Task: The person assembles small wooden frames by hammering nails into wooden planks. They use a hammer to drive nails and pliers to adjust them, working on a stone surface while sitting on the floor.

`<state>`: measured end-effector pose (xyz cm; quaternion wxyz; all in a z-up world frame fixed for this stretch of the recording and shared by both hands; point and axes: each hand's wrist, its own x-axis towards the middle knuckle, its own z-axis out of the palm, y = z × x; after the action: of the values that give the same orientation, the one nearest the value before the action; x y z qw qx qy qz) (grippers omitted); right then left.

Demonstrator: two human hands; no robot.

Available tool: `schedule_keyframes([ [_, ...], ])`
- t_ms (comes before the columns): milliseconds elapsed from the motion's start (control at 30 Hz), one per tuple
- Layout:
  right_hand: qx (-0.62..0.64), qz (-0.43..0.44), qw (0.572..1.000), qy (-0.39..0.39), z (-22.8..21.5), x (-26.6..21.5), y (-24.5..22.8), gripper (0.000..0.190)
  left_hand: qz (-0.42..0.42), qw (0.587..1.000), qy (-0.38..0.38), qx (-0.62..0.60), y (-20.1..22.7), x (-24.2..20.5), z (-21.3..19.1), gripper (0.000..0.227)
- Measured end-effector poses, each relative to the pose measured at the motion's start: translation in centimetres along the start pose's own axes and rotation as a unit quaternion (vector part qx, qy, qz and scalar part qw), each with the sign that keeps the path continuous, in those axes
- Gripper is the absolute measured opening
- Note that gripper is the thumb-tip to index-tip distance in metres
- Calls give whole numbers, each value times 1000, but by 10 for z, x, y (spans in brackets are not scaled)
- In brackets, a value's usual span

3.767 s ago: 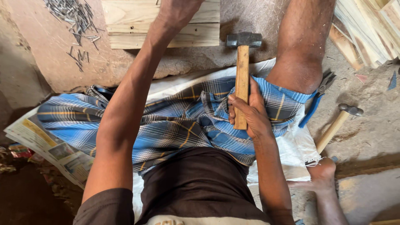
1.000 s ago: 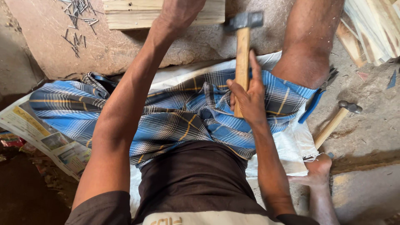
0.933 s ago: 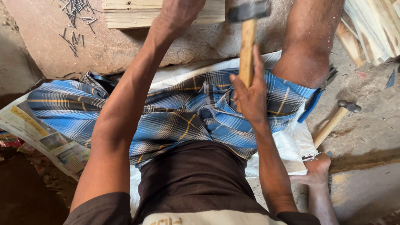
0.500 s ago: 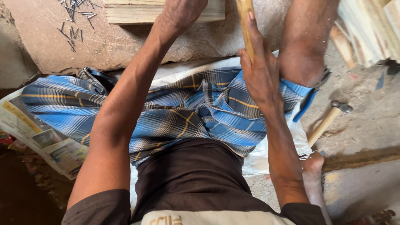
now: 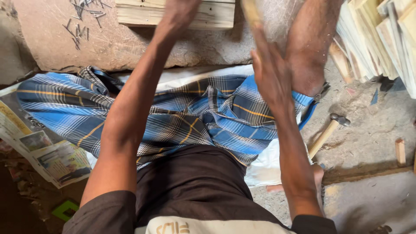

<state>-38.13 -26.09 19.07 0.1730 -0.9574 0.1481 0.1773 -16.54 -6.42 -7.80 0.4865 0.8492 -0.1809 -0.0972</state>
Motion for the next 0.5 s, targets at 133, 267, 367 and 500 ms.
schedule_keyframes([
  [133, 99, -223, 943, 225, -20, 14, 6, 62, -72, 974, 211, -34, 1, -38, -116, 21],
  [267, 76, -172, 932, 310, -37, -12, 25, 64, -7, 939, 279, 201, -1, -99, -220, 12],
  [367, 69, -177, 940, 284, -42, -4, 31, 64, 59, 919, 212, 328, 17, -114, -242, 16],
  [500, 87, -188, 956, 208, -29, 23, 26, 66, 111, 893, 188, 392, 33, -116, -241, 11],
])
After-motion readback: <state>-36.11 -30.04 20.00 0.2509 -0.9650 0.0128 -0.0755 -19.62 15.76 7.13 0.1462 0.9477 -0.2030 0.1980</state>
